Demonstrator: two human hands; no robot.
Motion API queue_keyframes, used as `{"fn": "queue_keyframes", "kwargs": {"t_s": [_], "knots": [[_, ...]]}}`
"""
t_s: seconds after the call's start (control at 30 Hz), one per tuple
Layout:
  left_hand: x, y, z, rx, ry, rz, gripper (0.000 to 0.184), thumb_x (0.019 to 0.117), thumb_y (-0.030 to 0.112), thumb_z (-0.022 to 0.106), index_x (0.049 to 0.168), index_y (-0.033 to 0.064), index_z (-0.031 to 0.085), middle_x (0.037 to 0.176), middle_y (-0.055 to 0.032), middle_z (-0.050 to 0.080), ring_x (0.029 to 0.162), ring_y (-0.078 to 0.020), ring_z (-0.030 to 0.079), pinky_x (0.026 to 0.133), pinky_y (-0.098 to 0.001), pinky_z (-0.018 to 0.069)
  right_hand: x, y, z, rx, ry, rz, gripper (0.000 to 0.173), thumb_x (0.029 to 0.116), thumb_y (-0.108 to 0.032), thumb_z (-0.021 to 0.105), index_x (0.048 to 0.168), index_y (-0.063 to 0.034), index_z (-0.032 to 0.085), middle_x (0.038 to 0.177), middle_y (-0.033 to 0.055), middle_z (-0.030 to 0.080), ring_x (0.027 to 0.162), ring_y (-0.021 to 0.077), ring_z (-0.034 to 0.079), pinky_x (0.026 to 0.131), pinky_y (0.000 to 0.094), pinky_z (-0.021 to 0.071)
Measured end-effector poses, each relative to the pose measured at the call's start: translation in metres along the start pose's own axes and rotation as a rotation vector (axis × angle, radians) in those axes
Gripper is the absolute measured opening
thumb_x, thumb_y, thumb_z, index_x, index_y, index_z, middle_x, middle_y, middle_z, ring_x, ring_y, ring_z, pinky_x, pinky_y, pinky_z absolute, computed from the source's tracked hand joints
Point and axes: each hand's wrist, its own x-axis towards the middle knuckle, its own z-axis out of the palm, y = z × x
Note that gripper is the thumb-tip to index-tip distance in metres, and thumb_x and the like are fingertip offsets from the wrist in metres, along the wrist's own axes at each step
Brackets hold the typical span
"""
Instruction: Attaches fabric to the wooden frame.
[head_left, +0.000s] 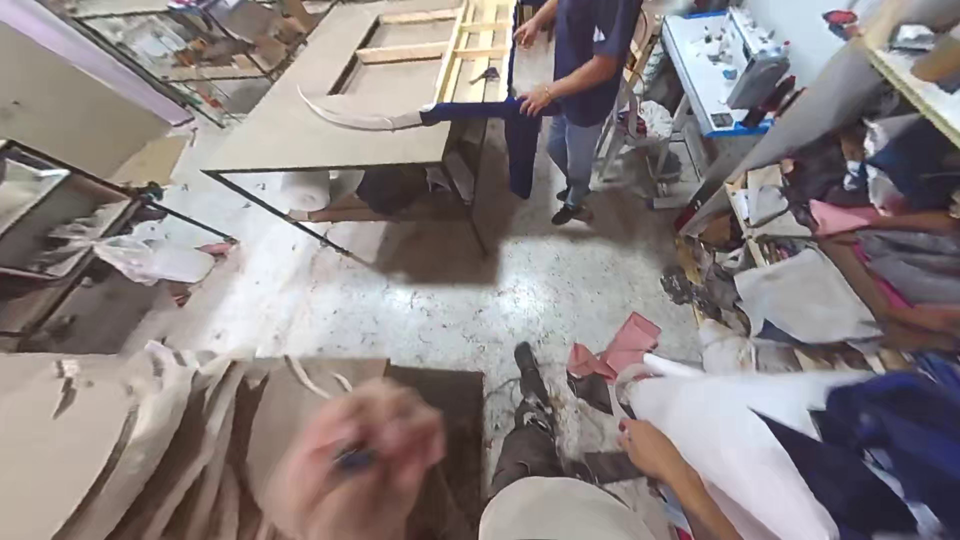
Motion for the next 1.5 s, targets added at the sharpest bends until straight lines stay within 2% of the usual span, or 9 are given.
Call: {"fn": "queue_keyframes", "kwargs": {"t_s": [0.17, 0.3, 0.5, 0.67, 0.9, 0.97, 1.07, 1.17, 1.5], "knots": [[0.046, -0.176, -0.097, -0.087, 0.257, -0.506, 0.027, 0.1017, 0.037, 0.062, 0.111, 0.0130, 0.072, 0.111, -0.0084, 0.073, 0.094, -0.0193, 0.072, 0.089, -0.0389, 0.0609, 0.072, -0.066, -0.076, 0.213, 0.056, -0.075, 0.040, 0.1016, -0.040, 0.060, 0.121, -0.0060, 0.070, 0.100, 0.0173, 0.074, 0.096, 0.0342, 0.072, 0.090, 0.0583, 0.0554], [0.105, -0.226, -0.142, -0.075, 0.192, -0.700, 0.026, 0.1085, 0.021, 0.049, 0.115, 0.0001, 0.064, 0.114, -0.0169, 0.071, 0.099, -0.0270, 0.072, 0.094, -0.0451, 0.0593, 0.105, -0.159, -0.186, 0.560, 0.195, -0.318, 0.031, 0.0981, -0.037, 0.068, 0.115, -0.0116, 0.074, 0.095, 0.0051, 0.076, 0.084, 0.0179, 0.074, 0.083, 0.0430, 0.0624], [0.236, -0.261, -0.180, 0.146, -0.122, -0.650, 0.024, 0.1084, 0.013, 0.047, 0.118, -0.0020, 0.063, 0.106, -0.0143, 0.071, 0.091, -0.0232, 0.071, 0.087, -0.0430, 0.0603, 0.132, -0.296, -0.350, 0.928, 0.139, -0.703, 0.035, 0.0973, -0.027, 0.073, 0.126, -0.0085, 0.068, 0.099, 0.0093, 0.076, 0.082, 0.0236, 0.075, 0.076, 0.0415, 0.0655], [0.323, -0.323, -0.189, 0.303, -0.144, -0.566, 0.020, 0.1068, 0.009, 0.050, 0.116, -0.0014, 0.064, 0.096, -0.0105, 0.072, 0.084, -0.0193, 0.071, 0.082, -0.0390, 0.0610, 0.192, -0.345, -0.421, 1.024, 0.270, -0.631, 0.022, 0.0932, -0.017, 0.077, 0.112, -0.0060, 0.072, 0.087, 0.0098, 0.076, 0.068, 0.0231, 0.074, 0.064, 0.0398, 0.0656], [0.436, -0.388, -0.206, 0.400, 0.114, -0.643, 0.025, 0.1074, 0.011, 0.050, 0.121, -0.0035, 0.064, 0.102, -0.0135, 0.074, 0.090, -0.0218, 0.073, 0.087, -0.0402, 0.0617, 0.307, -0.378, -0.538, 0.613, 0.377, -0.750, 0.019, 0.0952, -0.021, 0.071, 0.110, -0.0097, 0.073, 0.092, 0.0010, 0.076, 0.077, 0.0098, 0.073, 0.074, 0.0299, 0.0642], [0.480, -0.397, -0.205, 0.350, 0.208, -0.701, 0.028, 0.1078, 0.013, 0.051, 0.125, -0.0052, 0.064, 0.108, -0.0170, 0.073, 0.097, -0.0257, 0.073, 0.093, -0.0438, 0.0609, 0.335, -0.390, -0.574, 0.334, 0.561, -0.917, 0.020, 0.0978, -0.018, 0.065, 0.111, -0.0061, 0.073, 0.097, 0.0074, 0.074, 0.087, 0.0159, 0.072, 0.082, 0.0340, 0.0618], [0.541, -0.419, -0.201, 0.308, 0.327, -0.723, 0.029, 0.1066, 0.013, 0.054, 0.126, -0.0059, 0.064, 0.110, -0.0175, 0.073, 0.101, -0.0261, 0.073, 0.095, -0.0441, 0.0601, 0.371, -0.406, -0.627, 0.078, 0.702, -1.071, 0.018, 0.0996, -0.012, 0.060, 0.111, -0.0049, 0.072, 0.093, 0.0114, 0.069, 0.082, 0.0223, 0.071, 0.074, 0.0366, 0.0622], [0.587, -0.452, -0.224, 0.347, 0.423, -0.744, 0.026, 0.1042, 0.011, 0.058, 0.123, -0.0053, 0.067, 0.108, -0.0177, 0.074, 0.097, -0.0256, 0.073, 0.092, -0.0434, 0.0608, 0.407, -0.418, -0.681, 0.123, 0.492, -1.082, 0.026, 0.1003, -0.014, 0.060, 0.122, -0.0036, 0.070, 0.103, 0.0145, 0.071, 0.094, 0.0256, 0.072, 0.087, 0.0403, 0.0602], [0.681, -0.511, -0.511, 0.989, 0.659, -0.978, 0.036, 0.0988, 0.014, 0.068, 0.129, -0.0043, 0.062, 0.115, -0.0203, 0.070, 0.093, -0.0259, 0.072, 0.085, -0.0455, 0.0610, 0.582, -0.404, -0.804, 0.305, 0.310, -0.571, 0.034, 0.1001, -0.032, 0.064, 0.119, -0.0047, 0.072, 0.106, 0.0131, 0.074, 0.099, 0.0231, 0.072, 0.094, 0.0439, 0.0577]]}}
